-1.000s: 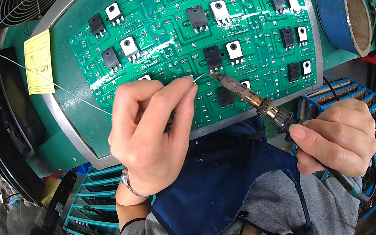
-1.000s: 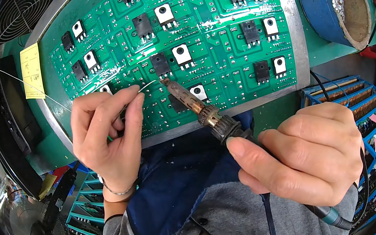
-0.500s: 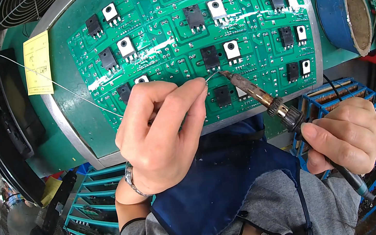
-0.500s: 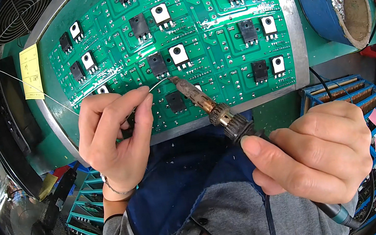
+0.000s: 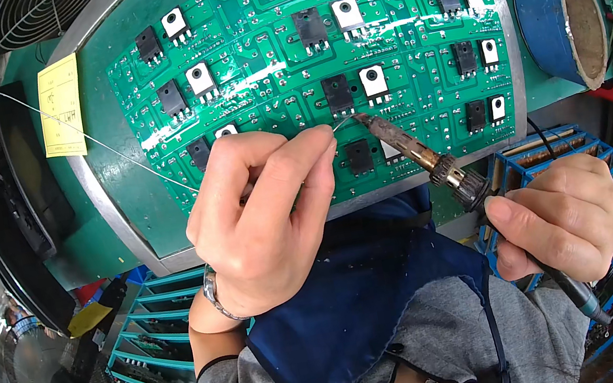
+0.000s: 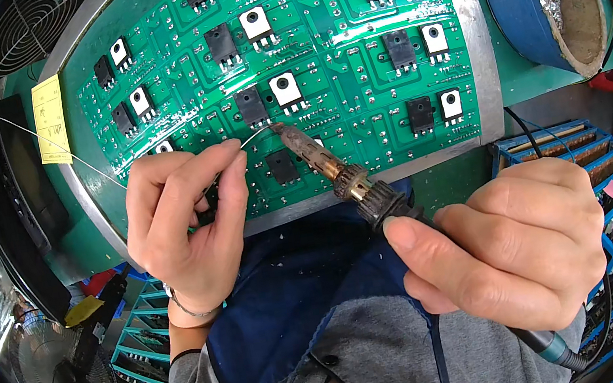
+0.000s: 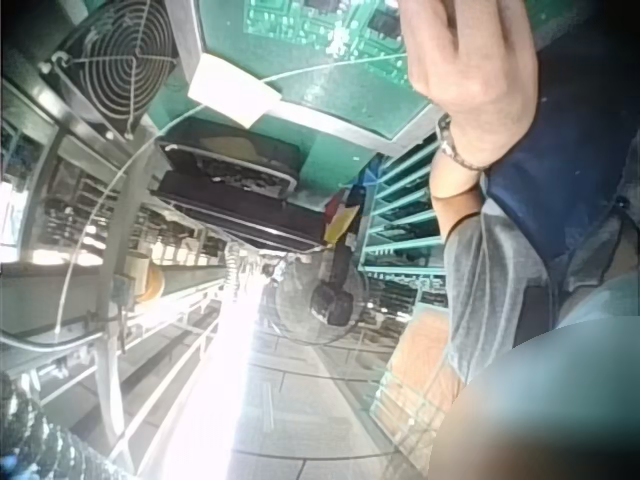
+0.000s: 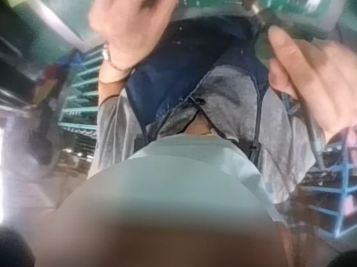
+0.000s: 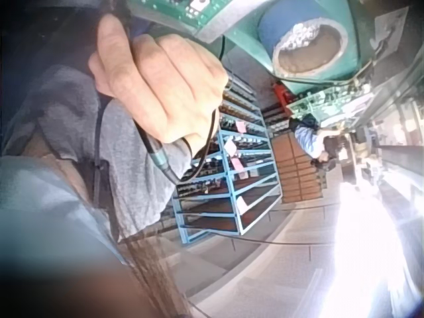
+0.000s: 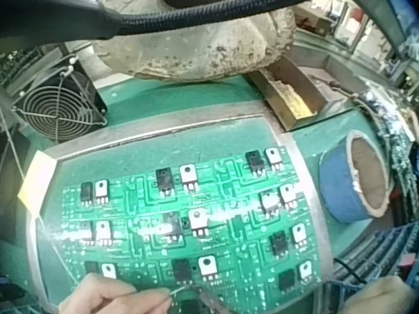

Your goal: The person solders electronic components onto a printed circuit board using a soldering iron and solder wire.

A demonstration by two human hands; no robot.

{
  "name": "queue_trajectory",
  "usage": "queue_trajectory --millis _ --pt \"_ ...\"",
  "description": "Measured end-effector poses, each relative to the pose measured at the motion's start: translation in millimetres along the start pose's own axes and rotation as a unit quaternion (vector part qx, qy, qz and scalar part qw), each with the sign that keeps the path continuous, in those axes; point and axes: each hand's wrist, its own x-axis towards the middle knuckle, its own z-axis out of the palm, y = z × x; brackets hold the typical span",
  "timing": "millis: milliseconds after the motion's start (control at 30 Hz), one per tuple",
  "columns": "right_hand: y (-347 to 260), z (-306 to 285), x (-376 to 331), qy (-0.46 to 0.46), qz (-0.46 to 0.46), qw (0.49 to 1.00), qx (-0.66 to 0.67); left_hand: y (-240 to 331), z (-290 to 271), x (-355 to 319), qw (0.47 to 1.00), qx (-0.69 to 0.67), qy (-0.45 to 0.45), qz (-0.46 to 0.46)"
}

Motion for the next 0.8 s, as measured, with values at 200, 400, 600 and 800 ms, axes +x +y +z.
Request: queue_trajectory --millis 200,400,600,800 --pt "0 -1 -1 -0.010 0.001 1.000 0.000 -1 3 1 1.000 0.001 0.000 0.005" --pt "0 -2 0 -0.009 0.002 1.000 -0.002 -2 1 2 1.000 0.009 -0.019 0.017" --pt "0 -4 -2 -0.006 -0.001 1.000 0.002 2 0 1 1.000 0.004 0.005 -0.030" --pt "0 -13 -4 -0.016 -0.004 1.000 -0.003 3 3 2 1.000 -0.005 -0.002 -0.006"
